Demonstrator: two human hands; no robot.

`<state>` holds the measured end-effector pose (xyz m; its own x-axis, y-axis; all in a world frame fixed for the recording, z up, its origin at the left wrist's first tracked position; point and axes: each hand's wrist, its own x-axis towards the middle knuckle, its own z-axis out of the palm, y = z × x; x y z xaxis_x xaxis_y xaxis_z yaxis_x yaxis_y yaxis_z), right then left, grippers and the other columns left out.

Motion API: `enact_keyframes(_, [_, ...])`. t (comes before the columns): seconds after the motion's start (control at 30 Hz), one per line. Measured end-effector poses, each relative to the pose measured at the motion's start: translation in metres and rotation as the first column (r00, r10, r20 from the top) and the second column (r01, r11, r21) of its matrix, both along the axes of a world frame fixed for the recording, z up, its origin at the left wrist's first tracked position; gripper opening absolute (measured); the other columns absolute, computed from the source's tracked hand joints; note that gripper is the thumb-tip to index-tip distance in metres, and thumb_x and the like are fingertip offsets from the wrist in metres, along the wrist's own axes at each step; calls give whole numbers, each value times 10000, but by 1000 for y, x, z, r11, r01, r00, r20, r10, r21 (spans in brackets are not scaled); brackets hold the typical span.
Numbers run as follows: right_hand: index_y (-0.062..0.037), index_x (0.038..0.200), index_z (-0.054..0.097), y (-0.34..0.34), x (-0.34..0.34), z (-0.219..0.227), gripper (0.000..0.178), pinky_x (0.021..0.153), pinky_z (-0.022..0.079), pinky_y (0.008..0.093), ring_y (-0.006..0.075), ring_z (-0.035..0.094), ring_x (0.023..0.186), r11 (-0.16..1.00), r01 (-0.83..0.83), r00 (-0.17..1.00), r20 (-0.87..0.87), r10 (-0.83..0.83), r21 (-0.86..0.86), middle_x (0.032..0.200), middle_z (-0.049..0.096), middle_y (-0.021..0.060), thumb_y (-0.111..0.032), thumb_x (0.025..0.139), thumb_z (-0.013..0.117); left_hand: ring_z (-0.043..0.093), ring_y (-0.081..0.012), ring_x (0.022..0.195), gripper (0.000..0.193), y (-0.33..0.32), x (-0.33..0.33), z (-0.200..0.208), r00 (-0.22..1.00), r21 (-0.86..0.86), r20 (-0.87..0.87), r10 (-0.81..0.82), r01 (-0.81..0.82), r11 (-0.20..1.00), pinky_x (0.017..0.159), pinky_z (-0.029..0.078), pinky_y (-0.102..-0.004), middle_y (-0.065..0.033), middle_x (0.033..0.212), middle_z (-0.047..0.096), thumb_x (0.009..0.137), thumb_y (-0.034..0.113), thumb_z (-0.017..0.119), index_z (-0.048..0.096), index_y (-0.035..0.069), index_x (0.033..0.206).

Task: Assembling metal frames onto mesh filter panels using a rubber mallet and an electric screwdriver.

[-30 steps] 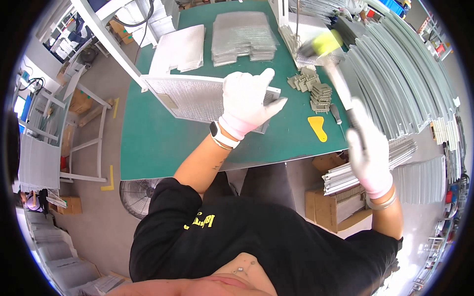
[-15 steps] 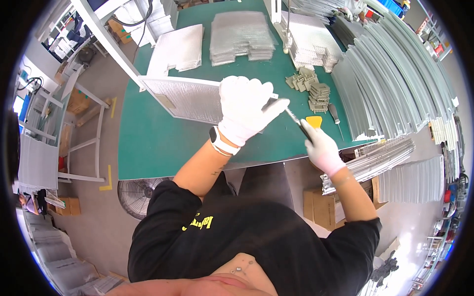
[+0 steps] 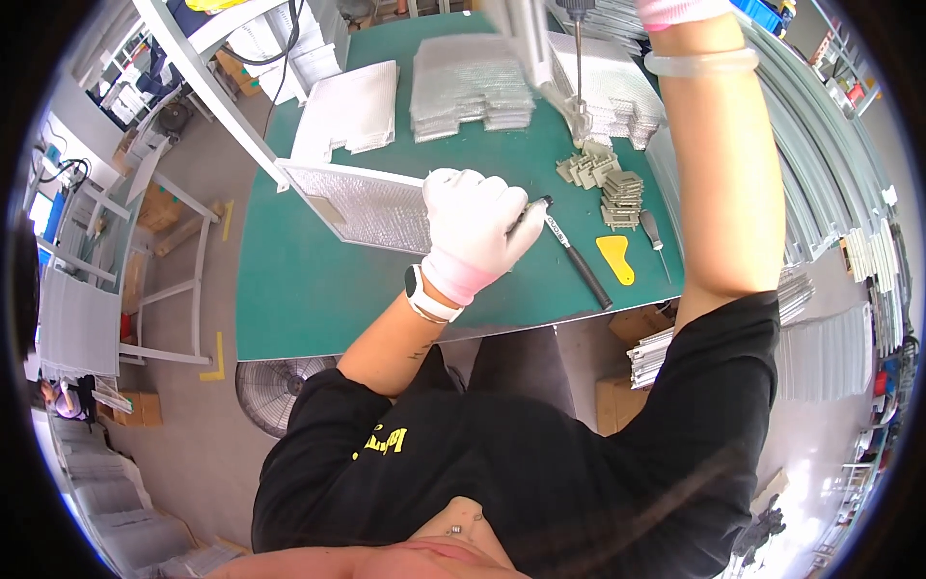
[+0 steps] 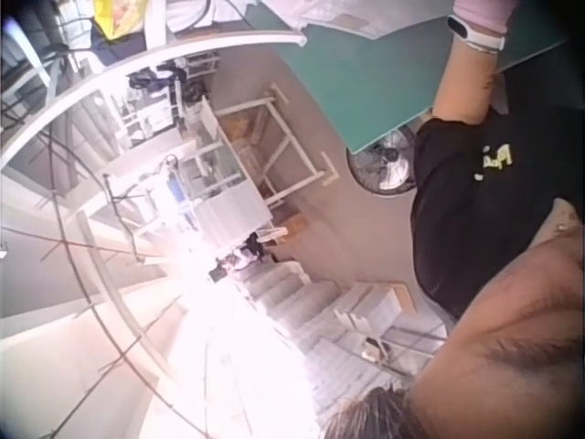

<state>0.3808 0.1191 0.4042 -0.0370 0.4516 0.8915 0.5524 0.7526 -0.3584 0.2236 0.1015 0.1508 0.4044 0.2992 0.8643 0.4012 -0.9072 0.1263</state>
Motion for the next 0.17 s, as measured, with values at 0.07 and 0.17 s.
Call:
enact_keyframes(0.07, [-72,1058,586,3,-4,-10,172,585,530,263,108,581,587,861,-504,752,-526,397,-71,805,642,30,-165,916,613,541,-240,675,309,1,-2,1,998,-36,-64,19,-21,999,764,366,-419,-20,658,519,788,336,744,551,150,635])
enact_keyframes(0.17, [-39,1150,560,0,44,-7,327,661,574,275,147,624,683,498,-867,387,-615,687,11,862,647,54,-265,939,666,551,-242,691,298,6,-1,-1,998,-27,-44,-47,46,999,798,366,-412,-25,660,518,779,371,758,584,144,697])
